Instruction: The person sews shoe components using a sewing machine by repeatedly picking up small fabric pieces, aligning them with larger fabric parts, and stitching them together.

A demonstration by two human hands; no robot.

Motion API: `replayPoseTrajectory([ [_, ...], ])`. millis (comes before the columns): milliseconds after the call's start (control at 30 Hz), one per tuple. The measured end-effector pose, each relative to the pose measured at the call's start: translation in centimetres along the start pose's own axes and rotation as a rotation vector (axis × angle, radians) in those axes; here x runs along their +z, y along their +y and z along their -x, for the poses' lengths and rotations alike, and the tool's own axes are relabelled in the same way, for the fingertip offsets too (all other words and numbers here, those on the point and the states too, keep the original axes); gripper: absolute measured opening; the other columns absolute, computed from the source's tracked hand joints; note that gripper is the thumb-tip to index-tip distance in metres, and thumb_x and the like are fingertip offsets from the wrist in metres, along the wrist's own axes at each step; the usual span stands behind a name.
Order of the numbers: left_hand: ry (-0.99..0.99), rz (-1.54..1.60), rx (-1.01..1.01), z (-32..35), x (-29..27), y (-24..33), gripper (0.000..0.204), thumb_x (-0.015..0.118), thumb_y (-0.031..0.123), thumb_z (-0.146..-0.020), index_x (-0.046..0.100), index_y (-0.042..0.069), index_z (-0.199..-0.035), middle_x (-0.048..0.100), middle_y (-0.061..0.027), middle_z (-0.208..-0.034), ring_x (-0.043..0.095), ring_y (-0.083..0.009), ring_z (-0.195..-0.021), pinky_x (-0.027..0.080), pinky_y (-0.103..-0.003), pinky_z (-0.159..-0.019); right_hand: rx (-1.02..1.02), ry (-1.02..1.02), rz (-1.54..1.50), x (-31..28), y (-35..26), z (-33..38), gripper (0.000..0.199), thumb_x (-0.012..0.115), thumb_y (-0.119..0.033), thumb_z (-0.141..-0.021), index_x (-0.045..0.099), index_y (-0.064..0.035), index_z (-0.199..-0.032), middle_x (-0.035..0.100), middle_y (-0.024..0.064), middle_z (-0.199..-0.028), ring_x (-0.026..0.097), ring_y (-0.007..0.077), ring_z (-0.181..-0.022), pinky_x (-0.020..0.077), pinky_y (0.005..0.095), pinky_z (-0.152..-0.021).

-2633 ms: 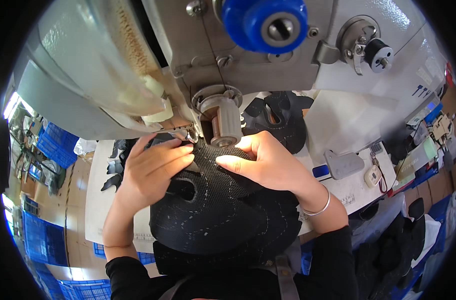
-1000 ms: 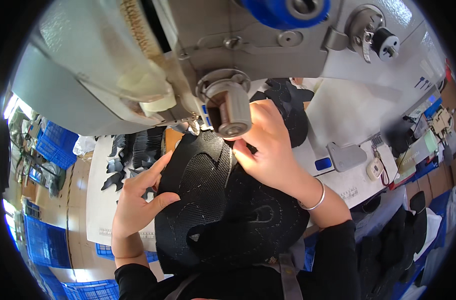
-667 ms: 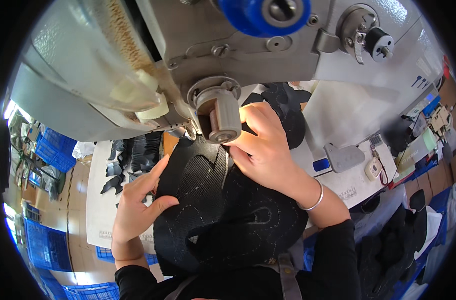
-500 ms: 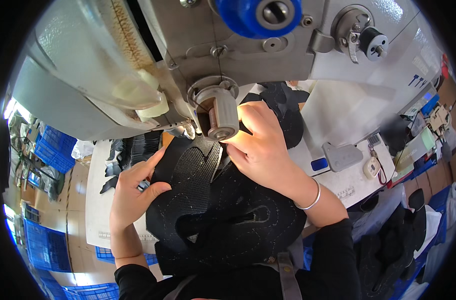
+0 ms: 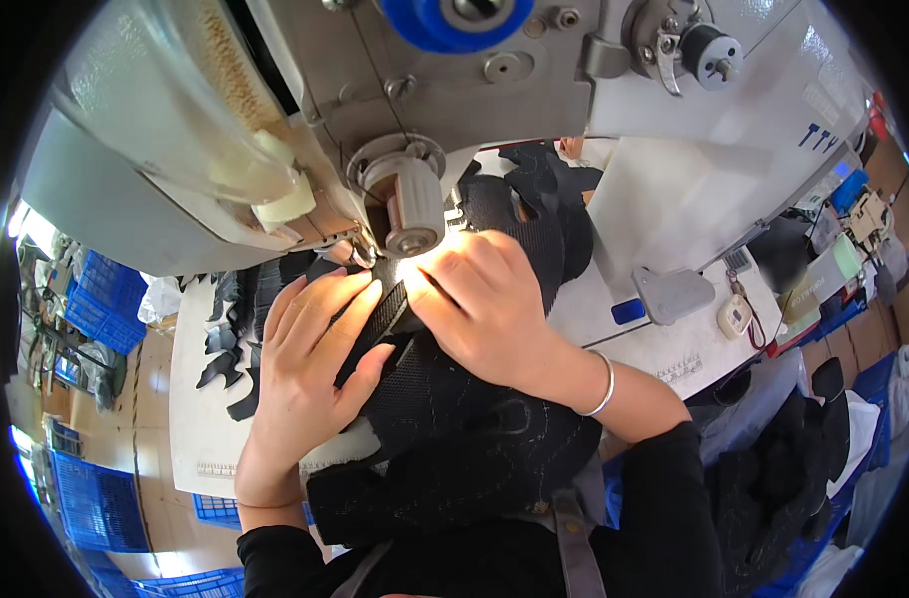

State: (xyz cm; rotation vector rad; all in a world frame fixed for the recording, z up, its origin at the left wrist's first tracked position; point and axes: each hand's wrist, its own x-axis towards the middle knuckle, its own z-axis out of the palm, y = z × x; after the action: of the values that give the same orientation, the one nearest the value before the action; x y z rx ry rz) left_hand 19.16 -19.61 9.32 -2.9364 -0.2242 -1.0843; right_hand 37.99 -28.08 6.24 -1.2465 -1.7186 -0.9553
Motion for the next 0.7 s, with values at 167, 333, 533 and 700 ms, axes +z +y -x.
replayPoseTrajectory([
  [167,-0.005,-0.045,0.037,0.1,0.2,-0.4,0.04,0.069,0.011,-0.075,0.064,0.0,-0.112,0.062,-0.0107,-0.115,0.058,-0.0288,-0.113,0.039,-0.049,-0.102,-0.079,-0.002,0.096,0.0,-0.8,0.0,0.025,0.071,0.0,-0.061,0.066,0.0013,-0.085,0.062,0.0098,-0.086,0.063,0.0249,-0.077,0.053,0.0351,-0.07],
  [333,0.019,-0.057,0.059,0.1,0.3,-0.6,0.04,0.066,0.007,-0.072,0.064,-0.002,-0.112,0.062,-0.0108,-0.113,0.059,-0.0273,-0.112,0.039,-0.05,-0.101,-0.159,0.014,0.053,0.3,-0.9,-0.5,0.018,0.065,-0.01,-0.065,0.062,-0.0002,-0.08,0.054,0.0056,-0.082,0.062,0.0188,-0.077,0.0532,0.033,-0.077],
  [533,0.033,-0.113,0.036,0.2,0.9,-0.8,0.043,0.064,0.001,-0.068,0.064,-0.003,-0.111,0.062,-0.0107,-0.114,0.059,-0.0264,-0.112,0.039,-0.049,-0.102,-0.197,-0.02,0.114,0.7,-1.4,-0.2,0.016,0.066,-0.009,-0.068,0.064,0.0013,-0.08,0.058,0.0077,-0.085,0.062,0.0199,-0.076,0.0517,0.0313,-0.069],
  [700,0.08,-0.096,0.043,0.0,1.1,-1.6,0.039,0.061,-0.003,-0.07,0.065,-0.002,-0.108,0.064,-0.0099,-0.109,0.062,-0.0258,-0.107,0.041,-0.048,-0.1,-0.27,-0.032,0.193,1.1,-2.1,-0.5,0.013,0.064,-0.012,-0.065,0.062,-0.0012,-0.072,0.053,0.0049,-0.081,0.055,0.0163,-0.071,0.0473,0.0277,-0.061],
])
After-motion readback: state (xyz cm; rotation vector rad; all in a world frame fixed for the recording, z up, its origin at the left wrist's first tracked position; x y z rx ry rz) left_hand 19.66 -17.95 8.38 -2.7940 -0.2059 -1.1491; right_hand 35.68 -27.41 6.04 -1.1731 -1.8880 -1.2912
